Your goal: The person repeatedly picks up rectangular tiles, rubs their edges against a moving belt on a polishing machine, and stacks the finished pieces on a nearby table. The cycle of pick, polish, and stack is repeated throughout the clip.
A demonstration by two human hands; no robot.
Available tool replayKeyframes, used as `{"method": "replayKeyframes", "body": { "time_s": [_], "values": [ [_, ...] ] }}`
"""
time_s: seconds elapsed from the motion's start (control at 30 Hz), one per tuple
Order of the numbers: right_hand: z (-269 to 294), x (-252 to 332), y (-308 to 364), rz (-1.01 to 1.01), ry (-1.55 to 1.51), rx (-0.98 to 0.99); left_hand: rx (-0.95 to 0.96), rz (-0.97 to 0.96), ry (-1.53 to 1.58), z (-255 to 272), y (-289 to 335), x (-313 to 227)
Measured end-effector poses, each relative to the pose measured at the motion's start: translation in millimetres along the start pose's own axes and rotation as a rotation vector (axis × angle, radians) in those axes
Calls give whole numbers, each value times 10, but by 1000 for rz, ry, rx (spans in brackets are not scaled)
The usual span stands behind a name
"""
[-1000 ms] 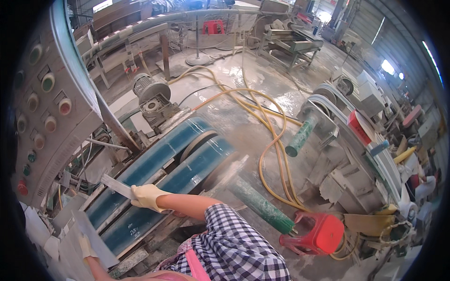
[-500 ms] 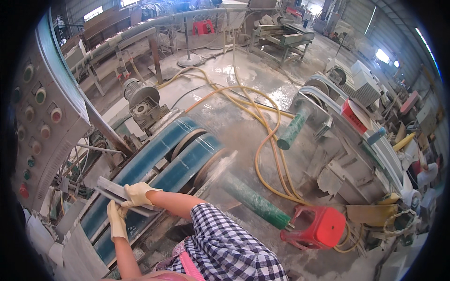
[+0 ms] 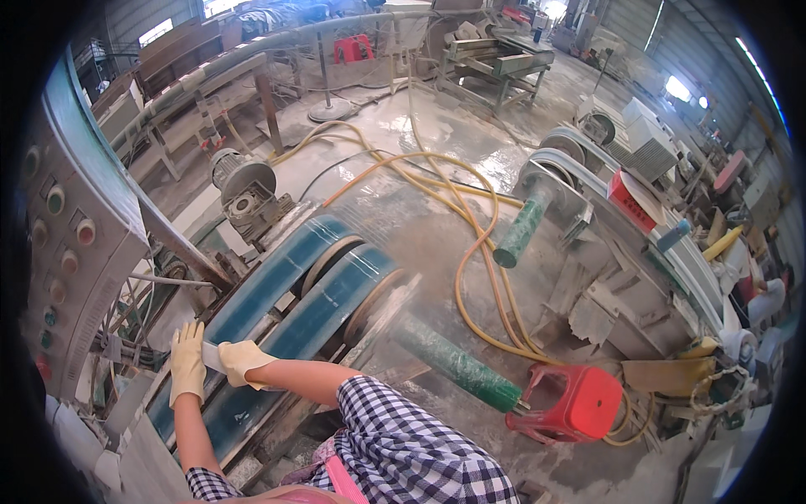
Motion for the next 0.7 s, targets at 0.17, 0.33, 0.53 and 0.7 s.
{"method": "replayKeyframes", "body": {
  "time_s": [0.17,0.33,0.53,0.7],
  "values": [
    [15,-24,12,24,18,24,5,3,-6,-89,-90,-5],
    [-4,113,65,232,107,187,129,51,-20,84,212,-13],
    [-289,292,149,630,278,602,344,255,53,154,1189,-147],
    [-282,344,215,642,343,617,230,511,296,188,1505,-178]
  ]
}}
Point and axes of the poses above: each hand's wrist, its own y-axis away from the middle knuckle, its own z-axis out of the back of the hand, x = y × z, the point moved 8 cm from there along -y, towards the middle knuckle, and after that the axes turned 4 degrees about z, right-handed, at the moved point
